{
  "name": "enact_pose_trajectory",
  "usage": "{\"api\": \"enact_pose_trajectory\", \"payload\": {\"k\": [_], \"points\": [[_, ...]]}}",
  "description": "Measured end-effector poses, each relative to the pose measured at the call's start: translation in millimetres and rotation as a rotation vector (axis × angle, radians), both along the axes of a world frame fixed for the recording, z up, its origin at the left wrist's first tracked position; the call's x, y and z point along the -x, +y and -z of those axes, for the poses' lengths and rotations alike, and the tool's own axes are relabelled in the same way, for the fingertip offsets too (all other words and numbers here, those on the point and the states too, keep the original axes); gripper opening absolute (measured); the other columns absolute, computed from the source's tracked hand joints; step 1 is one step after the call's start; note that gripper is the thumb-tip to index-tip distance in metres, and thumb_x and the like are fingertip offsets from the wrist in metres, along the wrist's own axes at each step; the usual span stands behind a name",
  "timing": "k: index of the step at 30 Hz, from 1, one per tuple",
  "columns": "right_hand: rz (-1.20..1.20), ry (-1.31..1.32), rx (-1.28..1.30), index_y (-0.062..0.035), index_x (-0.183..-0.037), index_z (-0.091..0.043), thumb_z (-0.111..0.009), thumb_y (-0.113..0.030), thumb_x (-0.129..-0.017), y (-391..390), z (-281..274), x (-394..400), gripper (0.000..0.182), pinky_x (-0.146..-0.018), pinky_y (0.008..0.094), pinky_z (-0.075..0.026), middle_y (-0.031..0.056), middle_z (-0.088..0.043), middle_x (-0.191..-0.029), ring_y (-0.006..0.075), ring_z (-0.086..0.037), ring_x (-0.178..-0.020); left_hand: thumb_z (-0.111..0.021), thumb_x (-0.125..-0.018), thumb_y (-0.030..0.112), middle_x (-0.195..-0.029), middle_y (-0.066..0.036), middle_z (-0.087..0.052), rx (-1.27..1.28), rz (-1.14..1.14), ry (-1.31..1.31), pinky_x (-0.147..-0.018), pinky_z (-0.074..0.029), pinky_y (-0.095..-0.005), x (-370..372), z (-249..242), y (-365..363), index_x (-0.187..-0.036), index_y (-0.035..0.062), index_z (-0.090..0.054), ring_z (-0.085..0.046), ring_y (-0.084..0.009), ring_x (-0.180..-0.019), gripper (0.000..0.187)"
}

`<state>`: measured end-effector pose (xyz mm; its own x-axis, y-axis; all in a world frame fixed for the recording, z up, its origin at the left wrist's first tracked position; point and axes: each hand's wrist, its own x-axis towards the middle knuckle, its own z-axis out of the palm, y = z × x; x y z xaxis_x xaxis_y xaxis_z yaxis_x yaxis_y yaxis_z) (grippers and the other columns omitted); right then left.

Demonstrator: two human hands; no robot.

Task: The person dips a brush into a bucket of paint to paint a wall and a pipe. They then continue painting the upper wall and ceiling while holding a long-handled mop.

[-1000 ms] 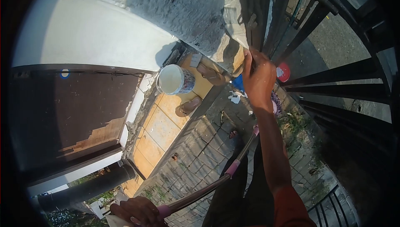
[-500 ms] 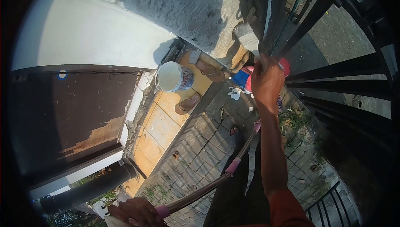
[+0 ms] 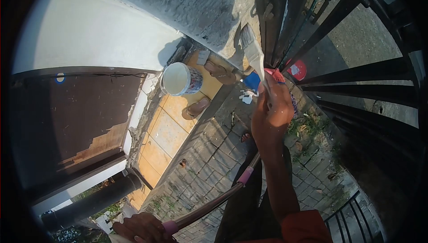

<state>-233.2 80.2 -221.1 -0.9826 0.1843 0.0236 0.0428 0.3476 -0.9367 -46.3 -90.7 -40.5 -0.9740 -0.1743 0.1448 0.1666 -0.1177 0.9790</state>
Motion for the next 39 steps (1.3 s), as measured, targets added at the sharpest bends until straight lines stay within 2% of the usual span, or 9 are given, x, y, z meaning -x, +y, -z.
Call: {"api": "enact_pose_trajectory", "payload": {"k": [5, 7, 8, 10, 14, 20, 29, 34, 39], "points": [[0.147, 0.075, -0.096, 0.0057, -0.123, -0.045, -0.046, 0.008, -0.081, -27.0, 79.4, 35.6, 0.042, -0.075, 0.0417, -0.044, 0.0224, -0.046, -0.1, 0.0362, -0.055, -0.088, -0.058, -0.086, 0.028, -0.065, -0.007, -0.051, -0.068, 0.003, 0.008, -0.05, -0.041, -0.0332, -10.0, 2.0, -11.9, -0.087, 0.0043, -0.052, -0.047, -0.018, -0.053, 0.024], [0.146, 0.047, -0.081, 0.0062, -0.124, -0.042, -0.046, 0.009, -0.08, -46.2, 79.5, 45.0, 0.044, -0.077, 0.0428, -0.044, 0.023, -0.044, -0.103, 0.0372, -0.054, -0.09, -0.058, -0.086, 0.028, -0.065, -0.007, -0.051, 0.0, 0.585, -0.17, -0.052, -0.041, -0.0349, -10.4, -2.4, -50.6, -0.089, 0.0042, -0.053, -0.048, -0.0184, -0.054, 0.025], [0.135, 0.085, -0.026, 0.0069, -0.124, -0.041, -0.046, 0.009, -0.079, -57.8, 74.0, 46.7, 0.045, -0.077, 0.043, -0.044, 0.0235, -0.043, -0.103, 0.0379, -0.054, -0.09, -0.058, -0.086, 0.028, -0.065, -0.007, -0.051, -0.002, 0.588, -0.18, -0.052, -0.041, -0.0349, -14.9, -1.9, -43.0, -0.089, 0.0042, -0.053, -0.048, -0.0184, -0.054, 0.025], [0.125, 0.116, 0.02, 0.0076, -0.125, -0.039, -0.046, 0.009, -0.079, -74.2, 65.7, 41.4, 0.047, -0.076, 0.0432, -0.045, 0.0239, -0.042, -0.103, 0.0387, -0.053, -0.091, -0.058, -0.087, 0.032, -0.065, -0.008, -0.052, -0.045, 0.103, -0.065, -0.057, -0.044, -0.0372, -1.5, -3.1, -3.4, -0.091, 0.0032, -0.054, -0.05, -0.0191, -0.058, 0.029], [0.062, 0.25, 0.064, 0.0071, -0.129, -0.035, -0.045, 0.009, -0.079, -89.5, 65.3, 5.5, 0.051, -0.07, 0.0425, -0.046, 0.0242, -0.041, -0.104, 0.0391, -0.053, -0.091, -0.057, -0.088, 0.033, -0.065, -0.008, -0.052, -0.059, 0.112, 0.002, -0.057, -0.044, -0.0374, 5.5, 1.7, -6.1, -0.089, 0.0025, -0.053, -0.05, -0.019, -0.057, 0.031], [-0.1, 0.078, 0.154, 0.0056, -0.129, -0.04, -0.042, 0.005, -0.083, -40.3, 56.9, -37.3, 0.046, -0.074, 0.0422, -0.045, 0.0209, -0.045, -0.097, 0.0348, -0.054, -0.086, -0.058, -0.088, 0.031, -0.065, -0.007, -0.05, -0.039, 0.667, -0.146, -0.056, -0.044, -0.0347, 7.9, -4.8, -49.7, -0.092, 0.0023, -0.052, -0.051, -0.019, -0.058, 0.029], [0.047, 0.301, 0.008, -0.0025, -0.129, -0.046, -0.046, 0.007, -0.08, -0.7, 73.1, 56.7, 0.05, -0.074, 0.0383, -0.044, 0.0182, -0.049, -0.09, 0.0323, -0.054, -0.08, -0.052, -0.091, 0.023, -0.072, -0.007, -0.053, 0.046, 0.355, -0.127, -0.056, -0.045, -0.035, 11.6, -11.8, -12.0, -0.101, 0.0042, -0.05, -0.054, -0.0201, -0.062, 0.021], [-0.108, 0.233, 0.017, -0.0032, -0.128, -0.048, -0.047, 0.009, -0.079, -6.0, 65.3, 46.0, 0.051, -0.073, 0.0345, -0.045, 0.0169, -0.05, -0.086, 0.029, -0.056, -0.079, -0.053, -0.089, 0.016, -0.064, -0.006, -0.052, 0.019, -0.022, 0.01, -0.049, -0.043, -0.03, -10.3, 3.8, 5.3, -0.09, 0.0055, -0.05, -0.051, -0.017, -0.055, 0.011], [-0.216, 0.204, 0.104, -0.0031, -0.124, -0.053, -0.05, 0.008, -0.078, 4.4, 63.1, 1.1, 0.047, -0.069, 0.0318, -0.045, 0.0145, -0.051, -0.082, 0.0254, -0.056, -0.074, -0.052, -0.089, 0.016, -0.061, -0.005, -0.051, -0.009, -0.077, 0.053, -0.045, -0.039, -0.0279, -6.4, 9.4, 14.1, -0.085, 0.0064, -0.05, -0.047, -0.0157, -0.049, 0.01]]}}
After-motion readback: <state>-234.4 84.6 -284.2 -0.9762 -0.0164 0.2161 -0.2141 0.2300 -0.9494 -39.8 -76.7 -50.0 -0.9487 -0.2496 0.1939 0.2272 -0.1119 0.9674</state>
